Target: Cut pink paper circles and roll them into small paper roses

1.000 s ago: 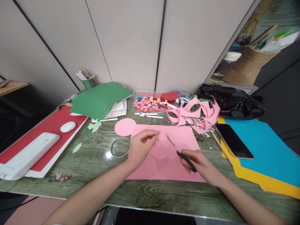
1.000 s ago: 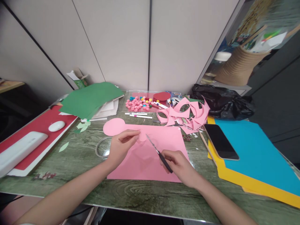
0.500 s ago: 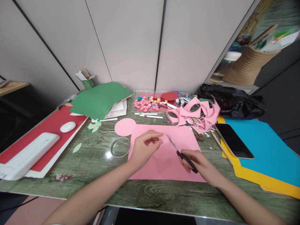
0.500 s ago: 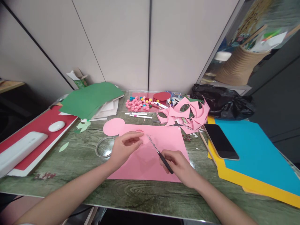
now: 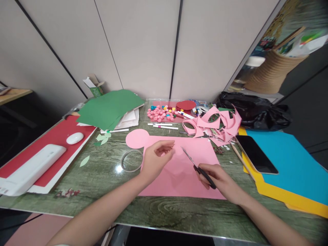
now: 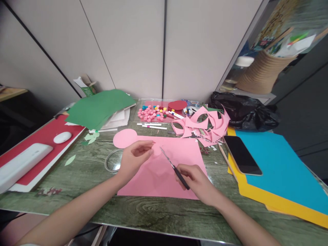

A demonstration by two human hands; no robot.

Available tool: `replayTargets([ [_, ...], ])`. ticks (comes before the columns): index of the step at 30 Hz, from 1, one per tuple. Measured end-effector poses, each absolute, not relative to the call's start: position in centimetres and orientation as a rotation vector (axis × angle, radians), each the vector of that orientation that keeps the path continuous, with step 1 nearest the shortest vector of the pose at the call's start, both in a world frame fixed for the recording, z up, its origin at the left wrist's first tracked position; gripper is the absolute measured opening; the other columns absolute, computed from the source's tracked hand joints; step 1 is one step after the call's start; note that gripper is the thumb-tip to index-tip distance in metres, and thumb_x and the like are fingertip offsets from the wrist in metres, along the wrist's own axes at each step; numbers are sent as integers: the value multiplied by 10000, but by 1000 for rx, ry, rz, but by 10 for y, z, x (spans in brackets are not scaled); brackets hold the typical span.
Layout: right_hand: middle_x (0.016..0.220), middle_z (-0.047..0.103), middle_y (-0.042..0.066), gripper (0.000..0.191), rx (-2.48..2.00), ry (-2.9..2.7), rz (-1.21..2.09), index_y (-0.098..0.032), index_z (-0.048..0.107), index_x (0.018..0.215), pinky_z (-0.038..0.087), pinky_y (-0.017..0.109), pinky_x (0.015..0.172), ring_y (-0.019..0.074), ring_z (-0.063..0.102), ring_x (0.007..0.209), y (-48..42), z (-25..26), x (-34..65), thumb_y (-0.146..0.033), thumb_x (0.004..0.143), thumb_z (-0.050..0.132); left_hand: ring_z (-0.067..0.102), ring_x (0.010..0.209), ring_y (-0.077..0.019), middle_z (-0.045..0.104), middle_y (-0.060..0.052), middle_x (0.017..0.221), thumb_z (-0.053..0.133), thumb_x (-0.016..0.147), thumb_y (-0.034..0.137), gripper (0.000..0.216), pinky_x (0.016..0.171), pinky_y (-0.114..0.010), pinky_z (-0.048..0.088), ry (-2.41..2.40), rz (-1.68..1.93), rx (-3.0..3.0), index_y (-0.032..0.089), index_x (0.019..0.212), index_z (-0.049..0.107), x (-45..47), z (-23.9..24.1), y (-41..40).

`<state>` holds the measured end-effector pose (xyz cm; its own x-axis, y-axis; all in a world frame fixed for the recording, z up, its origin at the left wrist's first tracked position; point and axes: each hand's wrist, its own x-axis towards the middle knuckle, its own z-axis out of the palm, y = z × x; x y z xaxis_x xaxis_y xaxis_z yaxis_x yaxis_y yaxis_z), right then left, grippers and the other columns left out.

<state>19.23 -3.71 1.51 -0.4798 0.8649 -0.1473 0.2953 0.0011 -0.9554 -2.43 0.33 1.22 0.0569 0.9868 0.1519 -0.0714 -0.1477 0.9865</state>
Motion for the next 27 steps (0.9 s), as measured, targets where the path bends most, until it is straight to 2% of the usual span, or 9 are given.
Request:
replayTargets([
  [9, 533, 471, -32, 314, -1207, -1800, 1499, -174, 473, 630, 328, 227, 511, 102, 442, 508, -37, 17, 192, -364, 880, 478, 639, 814, -154, 699, -68, 887, 678, 696, 202, 228, 761, -280, 508, 1067, 1312, 1272, 160, 920, 677, -25, 15, 5],
  [16, 511, 469, -36, 321, -1193, -1787, 1471, -174, 472, 636, 320, 228, 513, 100, 430, 499, -37, 16, 192, -371, 888, 459, 560, 695, -111, 651, -25, 774, 675, 713, 229, 261, 667, -234, 443, 1106, 1252, 1392, 184, 970, 675, -24, 10, 3],
  [27, 539, 469, -28, 318, -1190, -1796, 1489, -163, 500, 684, 332, 232, 517, 103, 435, 520, -38, 16, 192, -401, 891, 458, 549, 680, -112, 641, -29, 759, 652, 737, 254, 272, 641, -234, 428, 1039, 1198, 1390, 183, 999, 673, -22, 4, 1],
])
